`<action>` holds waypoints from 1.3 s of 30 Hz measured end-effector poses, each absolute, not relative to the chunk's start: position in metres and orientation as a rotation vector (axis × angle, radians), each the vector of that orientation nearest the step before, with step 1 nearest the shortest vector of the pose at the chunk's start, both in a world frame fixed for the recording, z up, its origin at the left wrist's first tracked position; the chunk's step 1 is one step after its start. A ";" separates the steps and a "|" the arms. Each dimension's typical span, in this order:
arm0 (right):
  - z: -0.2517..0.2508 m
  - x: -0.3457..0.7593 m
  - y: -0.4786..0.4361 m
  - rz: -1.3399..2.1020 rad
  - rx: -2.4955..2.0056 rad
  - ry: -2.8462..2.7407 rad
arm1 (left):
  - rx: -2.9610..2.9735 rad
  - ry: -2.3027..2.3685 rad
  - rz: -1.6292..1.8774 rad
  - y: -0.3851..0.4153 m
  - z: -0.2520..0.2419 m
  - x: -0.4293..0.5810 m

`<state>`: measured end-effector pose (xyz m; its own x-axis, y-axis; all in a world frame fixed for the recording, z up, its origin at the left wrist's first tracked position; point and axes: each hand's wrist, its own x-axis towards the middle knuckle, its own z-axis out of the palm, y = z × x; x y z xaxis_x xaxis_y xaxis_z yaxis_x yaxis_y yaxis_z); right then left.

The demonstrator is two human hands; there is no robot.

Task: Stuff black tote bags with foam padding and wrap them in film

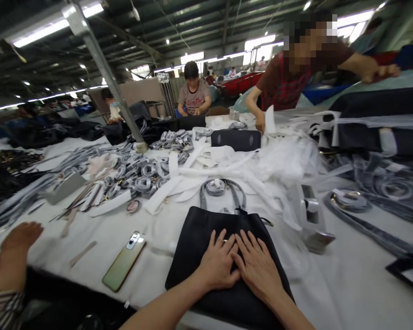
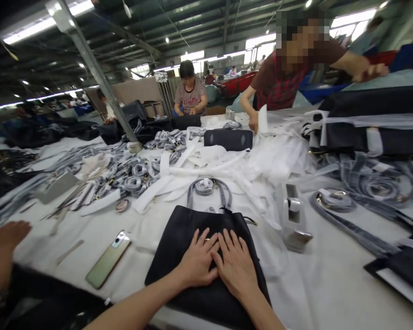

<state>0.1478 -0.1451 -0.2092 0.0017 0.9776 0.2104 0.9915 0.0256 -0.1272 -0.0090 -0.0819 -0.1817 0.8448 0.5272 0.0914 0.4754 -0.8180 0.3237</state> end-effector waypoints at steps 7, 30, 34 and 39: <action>-0.208 0.144 -0.143 -0.218 -2.062 -2.115 | 2.688 0.832 0.408 -0.098 -0.172 -0.051; -0.206 0.140 -0.142 -0.335 -2.019 -2.109 | 0.467 1.217 1.052 -0.071 -0.213 -0.147; -0.208 0.140 -0.142 -0.332 -2.024 -2.115 | 0.522 1.228 1.067 -0.062 -0.213 -0.142; -0.208 0.141 -0.143 -0.334 -2.021 -2.129 | 0.614 1.306 1.058 -0.066 -0.218 -0.146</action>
<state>0.1414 -0.1433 -0.2084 -0.0547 0.9562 0.2875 0.9983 0.0468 0.0345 -0.1462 -0.0662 -0.2177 -0.0731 0.8820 -0.4655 -0.2723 0.4314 0.8601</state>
